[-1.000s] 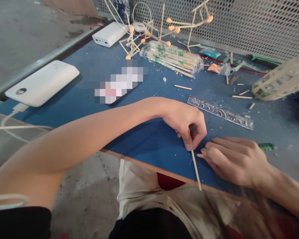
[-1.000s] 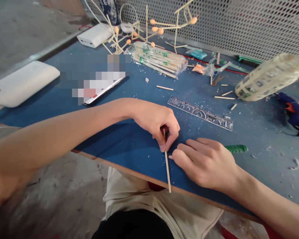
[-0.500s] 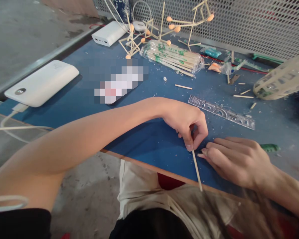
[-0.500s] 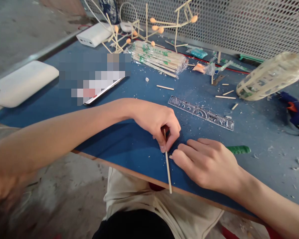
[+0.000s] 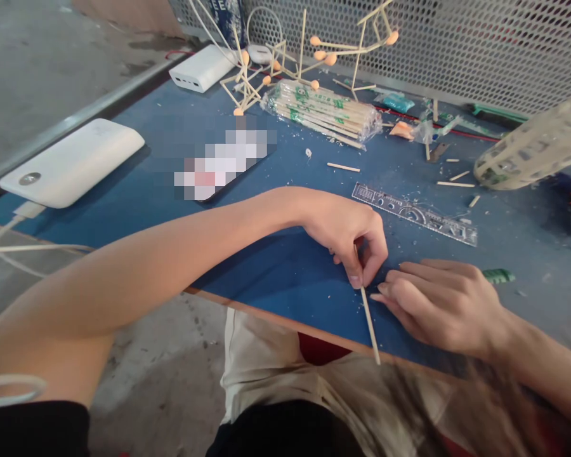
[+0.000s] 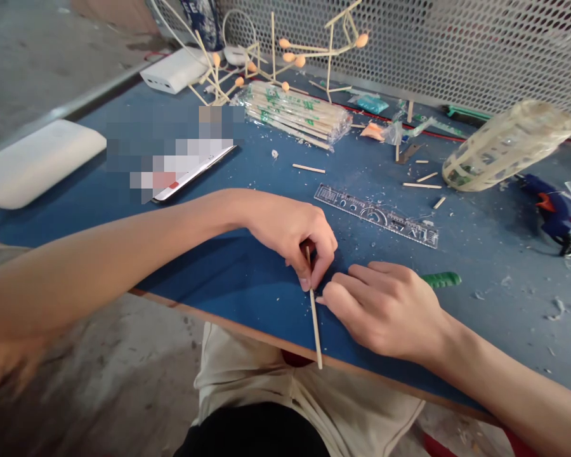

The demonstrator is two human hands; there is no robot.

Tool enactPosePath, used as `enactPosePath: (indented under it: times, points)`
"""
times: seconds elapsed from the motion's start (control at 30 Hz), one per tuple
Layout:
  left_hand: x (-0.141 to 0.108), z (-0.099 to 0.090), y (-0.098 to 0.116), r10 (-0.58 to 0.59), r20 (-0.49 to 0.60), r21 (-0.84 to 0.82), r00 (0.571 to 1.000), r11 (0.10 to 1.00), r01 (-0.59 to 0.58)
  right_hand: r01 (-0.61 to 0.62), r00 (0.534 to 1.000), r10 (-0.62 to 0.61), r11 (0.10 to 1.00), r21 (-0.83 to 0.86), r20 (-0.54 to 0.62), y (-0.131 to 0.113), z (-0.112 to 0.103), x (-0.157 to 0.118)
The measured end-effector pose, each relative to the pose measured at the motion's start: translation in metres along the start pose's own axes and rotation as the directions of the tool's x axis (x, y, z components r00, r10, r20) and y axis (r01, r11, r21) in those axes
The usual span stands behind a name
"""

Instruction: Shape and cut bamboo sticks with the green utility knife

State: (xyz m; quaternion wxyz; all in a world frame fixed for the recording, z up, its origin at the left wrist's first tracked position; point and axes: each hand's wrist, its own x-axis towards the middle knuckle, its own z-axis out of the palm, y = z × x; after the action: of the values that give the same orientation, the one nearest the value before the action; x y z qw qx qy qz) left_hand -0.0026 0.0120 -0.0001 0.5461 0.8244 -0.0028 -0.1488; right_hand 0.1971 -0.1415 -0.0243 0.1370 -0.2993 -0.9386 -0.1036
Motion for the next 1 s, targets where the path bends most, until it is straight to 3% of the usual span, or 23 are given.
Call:
enactPosePath:
  times: [0.9, 1.0]
  points:
    - [0.0022, 0.0007, -0.0032, 0.007, -0.014, 0.008, 1.0, 1.0, -0.007, 0.015, 0.999, -0.014, 0.999, -0.039, 0.04, -0.0033, -0.0042, 0.0039]
    - [0.0017, 0.001, -0.0014, 0.021, -0.032, -0.013, 0.999, 1.0, -0.021, 0.003, 1.0, -0.003, 0.999, -0.033, -0.001, -0.0019, -0.0041, 0.0042]
